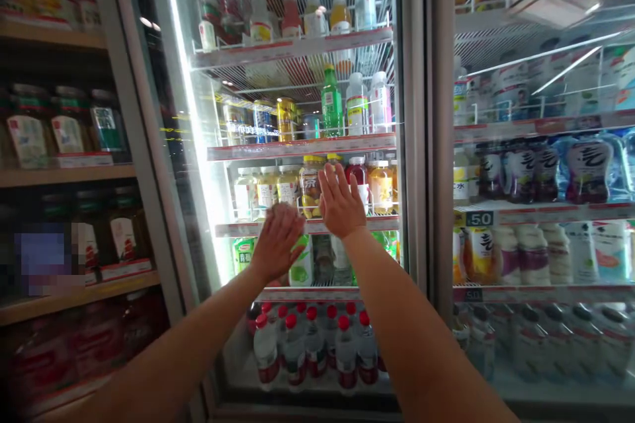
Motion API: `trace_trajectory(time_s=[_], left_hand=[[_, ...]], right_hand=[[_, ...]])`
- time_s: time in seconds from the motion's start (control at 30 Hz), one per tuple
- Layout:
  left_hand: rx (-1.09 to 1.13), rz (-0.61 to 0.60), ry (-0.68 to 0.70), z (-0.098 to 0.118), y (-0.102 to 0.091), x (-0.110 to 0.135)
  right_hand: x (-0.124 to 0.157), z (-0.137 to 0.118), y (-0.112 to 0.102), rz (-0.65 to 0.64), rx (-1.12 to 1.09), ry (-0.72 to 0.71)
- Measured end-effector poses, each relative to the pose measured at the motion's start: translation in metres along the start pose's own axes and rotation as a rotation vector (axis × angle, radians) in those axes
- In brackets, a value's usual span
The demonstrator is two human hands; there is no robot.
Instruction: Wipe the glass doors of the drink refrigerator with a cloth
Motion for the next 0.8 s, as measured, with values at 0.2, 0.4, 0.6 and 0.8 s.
trace_trajectory(time_s=[0.2, 0.4, 0.6, 0.8], left_hand=[[-0.039, -0.061, 0.214, -0.024, -0.010, 0.009], [0.049, 0.063, -0.312, -0.063, -0.024, -0.045], [0.041, 0.030, -0.180, -0.026, -0.010, -0.030], [0.103, 0.045, -0.209, -0.050, -0.032, -0.066]], right_hand=[[0.000, 0.000, 0.000, 0.004, 0.008, -0.001], [0.000, 0.001, 0.001, -0.006, -0.007, 0.005], [0.000, 0.001, 0.000, -0.054, -0.019, 0.008], [0.000, 0.001, -0.002, -0.068, -0.024, 0.005]])
Point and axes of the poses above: each hand's wrist, its own x-axis away from the middle knuckle, its own y-axis out of the palm, z = x × y, the point moved 1 cm from there along -x, towards the middle knuckle, and after that the axes turned 12 degrees about -z, right-handed, at the moved point
